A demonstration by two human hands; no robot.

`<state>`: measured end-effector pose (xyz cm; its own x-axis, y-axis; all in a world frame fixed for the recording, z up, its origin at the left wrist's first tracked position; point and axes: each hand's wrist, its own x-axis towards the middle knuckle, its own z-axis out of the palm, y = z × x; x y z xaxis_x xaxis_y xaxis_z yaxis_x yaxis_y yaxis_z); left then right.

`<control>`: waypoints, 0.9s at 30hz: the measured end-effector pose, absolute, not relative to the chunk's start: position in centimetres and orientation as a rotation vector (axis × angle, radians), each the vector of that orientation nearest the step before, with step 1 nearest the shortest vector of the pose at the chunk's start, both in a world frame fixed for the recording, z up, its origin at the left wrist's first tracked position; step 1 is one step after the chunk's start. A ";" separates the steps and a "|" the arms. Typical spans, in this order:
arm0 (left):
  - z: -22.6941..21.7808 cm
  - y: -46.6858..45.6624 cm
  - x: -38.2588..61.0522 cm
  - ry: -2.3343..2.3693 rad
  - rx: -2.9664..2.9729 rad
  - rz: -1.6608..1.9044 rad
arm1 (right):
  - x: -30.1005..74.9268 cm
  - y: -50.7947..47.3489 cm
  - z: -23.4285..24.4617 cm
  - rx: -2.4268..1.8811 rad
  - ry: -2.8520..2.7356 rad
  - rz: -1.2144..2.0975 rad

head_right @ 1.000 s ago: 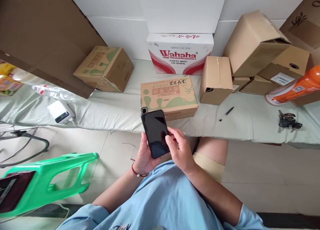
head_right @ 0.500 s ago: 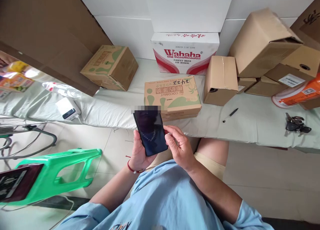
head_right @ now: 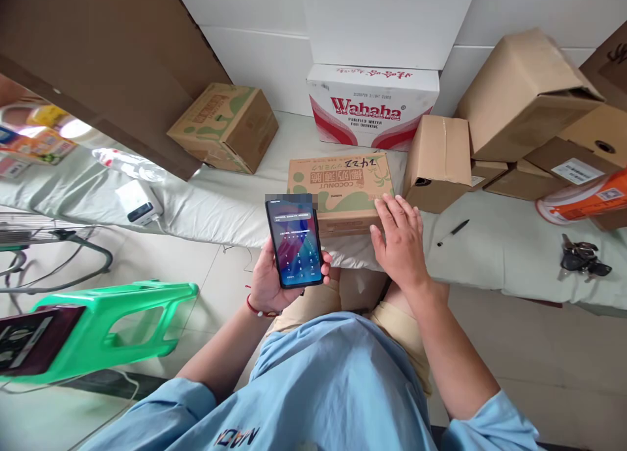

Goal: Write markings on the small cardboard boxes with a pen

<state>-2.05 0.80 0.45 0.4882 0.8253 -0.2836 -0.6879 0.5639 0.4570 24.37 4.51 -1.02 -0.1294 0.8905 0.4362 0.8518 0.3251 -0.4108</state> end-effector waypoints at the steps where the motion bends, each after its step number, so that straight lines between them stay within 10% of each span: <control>1: 0.5 0.8 -2.0 0.515 0.293 0.941 | 24.6 5.0 -1.5 -1.552 -2.007 0.095; 20: -2.1 -3.2 -1.5 0.463 0.301 0.762 | 24.5 1.5 -2.8 -1.437 -1.650 0.121; 27: -6.2 -5.3 2.1 0.516 0.136 0.523 | 24.3 -8.3 -7.5 -1.573 -1.044 1.129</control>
